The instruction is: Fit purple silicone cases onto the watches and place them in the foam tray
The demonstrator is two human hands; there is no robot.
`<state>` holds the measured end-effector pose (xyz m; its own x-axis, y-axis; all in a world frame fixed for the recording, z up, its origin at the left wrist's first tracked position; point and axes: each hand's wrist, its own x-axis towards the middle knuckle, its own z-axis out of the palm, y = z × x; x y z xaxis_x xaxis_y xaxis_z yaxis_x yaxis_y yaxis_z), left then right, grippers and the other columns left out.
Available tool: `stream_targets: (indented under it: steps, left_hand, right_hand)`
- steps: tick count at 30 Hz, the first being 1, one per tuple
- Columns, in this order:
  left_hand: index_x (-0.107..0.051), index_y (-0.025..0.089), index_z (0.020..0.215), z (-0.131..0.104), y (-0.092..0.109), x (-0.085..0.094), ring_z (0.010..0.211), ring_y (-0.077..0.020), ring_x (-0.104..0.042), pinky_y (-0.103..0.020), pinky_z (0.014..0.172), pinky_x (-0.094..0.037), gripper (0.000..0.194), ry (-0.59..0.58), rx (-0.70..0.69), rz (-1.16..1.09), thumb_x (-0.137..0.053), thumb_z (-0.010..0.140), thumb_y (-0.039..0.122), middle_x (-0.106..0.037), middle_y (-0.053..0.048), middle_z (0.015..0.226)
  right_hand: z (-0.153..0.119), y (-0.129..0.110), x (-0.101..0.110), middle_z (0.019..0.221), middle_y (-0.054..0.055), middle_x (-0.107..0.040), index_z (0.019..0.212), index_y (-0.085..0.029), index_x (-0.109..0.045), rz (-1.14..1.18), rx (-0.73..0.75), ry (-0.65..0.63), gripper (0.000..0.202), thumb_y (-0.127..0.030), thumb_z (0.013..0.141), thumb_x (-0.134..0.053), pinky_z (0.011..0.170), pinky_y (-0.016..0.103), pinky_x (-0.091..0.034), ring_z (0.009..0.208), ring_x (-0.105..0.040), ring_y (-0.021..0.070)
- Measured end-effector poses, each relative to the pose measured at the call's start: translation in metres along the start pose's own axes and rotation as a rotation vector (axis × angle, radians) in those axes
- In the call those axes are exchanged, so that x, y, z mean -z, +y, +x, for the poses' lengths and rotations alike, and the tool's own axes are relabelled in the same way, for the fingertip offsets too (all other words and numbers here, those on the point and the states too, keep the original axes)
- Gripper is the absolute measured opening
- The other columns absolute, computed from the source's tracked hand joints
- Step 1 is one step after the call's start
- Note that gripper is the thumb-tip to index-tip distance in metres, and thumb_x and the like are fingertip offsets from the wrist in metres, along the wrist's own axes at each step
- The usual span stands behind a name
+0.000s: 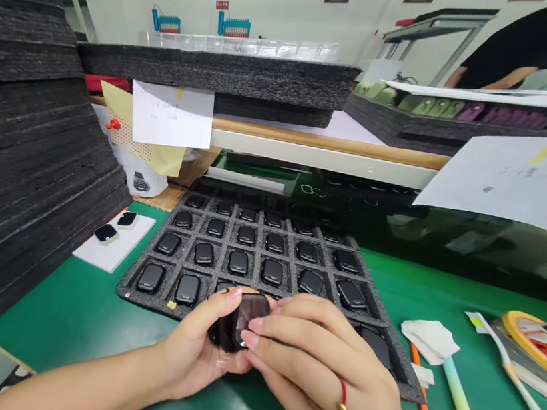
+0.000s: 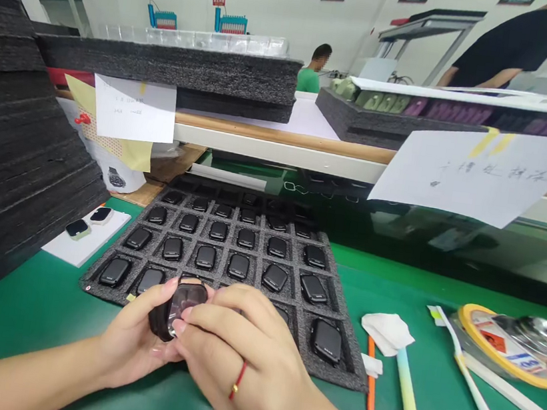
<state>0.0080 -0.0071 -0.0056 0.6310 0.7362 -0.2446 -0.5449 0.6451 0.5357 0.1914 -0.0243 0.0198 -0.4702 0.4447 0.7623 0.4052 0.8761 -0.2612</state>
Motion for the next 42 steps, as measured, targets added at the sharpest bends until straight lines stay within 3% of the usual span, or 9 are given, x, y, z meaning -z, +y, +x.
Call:
stream_targets:
  steps: [6, 10, 13, 20, 25, 30, 34, 38, 42]
  left_hand:
    - [-0.066, 0.014, 0.080, 0.001, -0.006, -0.002, 0.043, -0.0020, -0.031, -0.016, 0.041, -0.019, 0.042, 0.001, -0.103, 0.198, -0.083, 0.074, 0.053, -0.047, 0.006, 0.056]
    - [-0.066, 0.014, 0.076, 0.002, -0.005, -0.001, 0.043, -0.0021, -0.027, -0.014, 0.041, -0.019, 0.044, 0.003, -0.121, 0.132, -0.078, 0.078, 0.056, -0.039, 0.008, 0.048]
    - [-0.067, 0.013, 0.080, 0.002, -0.002, 0.000, 0.042, -0.0005, -0.028, -0.013, 0.040, -0.016, 0.043, 0.041, -0.074, 0.081, -0.082, 0.074, 0.053, -0.047, 0.006, 0.054]
    - [-0.061, 0.013, 0.074, 0.001, -0.003, 0.003, 0.039, 0.0003, -0.031, -0.013, 0.039, -0.018, 0.049, 0.062, -0.011, 0.098, -0.082, 0.072, 0.058, -0.048, 0.006, 0.052]
    - [-0.063, 0.015, 0.087, 0.000, 0.002, -0.003, 0.046, -0.0008, -0.044, -0.012, 0.040, -0.020, 0.043, 0.135, -0.018, 0.048, -0.091, 0.066, 0.040, -0.061, 0.003, 0.068]
    - [-0.062, 0.016, 0.083, -0.001, 0.006, -0.004, 0.037, -0.0024, -0.039, -0.017, 0.040, -0.020, 0.038, 0.219, -0.065, 0.119, -0.077, 0.078, 0.051, -0.066, -0.001, 0.066]
    - [-0.068, 0.014, 0.087, 0.000, 0.004, -0.003, 0.041, -0.0001, -0.035, -0.017, 0.045, -0.022, 0.043, 0.222, -0.059, 0.228, -0.074, 0.081, 0.056, -0.068, -0.003, 0.073]
    - [-0.072, 0.012, 0.098, 0.001, 0.002, -0.004, 0.047, -0.0021, -0.039, -0.018, 0.049, -0.027, 0.049, 0.164, -0.021, 0.158, -0.068, 0.085, 0.059, -0.068, -0.007, 0.084]
    - [-0.072, 0.010, 0.088, 0.003, -0.002, -0.003, 0.046, -0.0029, -0.041, -0.017, 0.048, -0.027, 0.048, 0.115, 0.035, 0.066, -0.076, 0.078, 0.057, -0.064, -0.005, 0.074]
  right_hand:
    - [0.003, 0.001, -0.011, 0.088, 0.002, -0.066, 0.137, -0.019, -0.052, 0.121, -0.238, -0.078, 0.061, -0.028, 0.083, -0.080, 0.072, 0.030, -0.056, 0.078, -0.061, 0.0159]
    - [0.003, 0.003, -0.011, 0.085, -0.003, -0.062, 0.122, -0.024, -0.061, 0.235, -0.377, -0.038, 0.059, -0.016, 0.071, -0.088, 0.072, 0.021, -0.054, 0.077, -0.060, 0.0117]
    - [0.003, 0.005, -0.008, 0.091, -0.004, -0.064, 0.121, -0.027, -0.060, 0.259, -0.413, -0.053, 0.063, -0.011, 0.067, -0.089, 0.076, 0.018, -0.053, 0.081, -0.061, 0.0104]
    - [0.003, 0.018, -0.002, 0.115, 0.006, -0.068, 0.130, -0.020, -0.057, 0.175, -0.260, -0.100, 0.054, -0.018, 0.081, -0.077, 0.093, 0.027, -0.052, 0.105, -0.063, 0.0167]
    - [-0.001, 0.054, 0.014, 0.103, 0.009, -0.069, 0.114, -0.016, -0.064, -0.102, -0.401, -0.067, 0.034, -0.026, 0.083, -0.072, 0.082, 0.034, -0.056, 0.090, -0.065, 0.0204]
    - [-0.011, 0.078, 0.021, 0.106, 0.012, -0.071, 0.110, -0.014, -0.066, -0.305, -0.538, -0.383, 0.035, -0.032, 0.081, -0.074, 0.093, 0.051, -0.053, 0.102, -0.065, 0.0317]
    - [-0.015, 0.081, 0.027, 0.105, 0.014, -0.070, 0.108, -0.013, -0.069, -0.312, -0.612, -0.563, 0.038, -0.030, 0.076, -0.081, 0.090, 0.051, -0.056, 0.101, -0.066, 0.0341]
    - [-0.008, 0.063, 0.032, 0.117, 0.011, -0.069, 0.123, -0.020, -0.062, -0.241, -0.529, -0.376, 0.047, -0.038, 0.083, -0.078, 0.095, 0.047, -0.054, 0.109, -0.065, 0.0296]
    - [0.004, 0.025, 0.023, 0.114, 0.006, -0.066, 0.107, -0.025, -0.062, 0.037, -0.357, -0.214, 0.037, -0.037, 0.080, -0.083, 0.091, 0.034, -0.055, 0.107, -0.065, 0.0221]
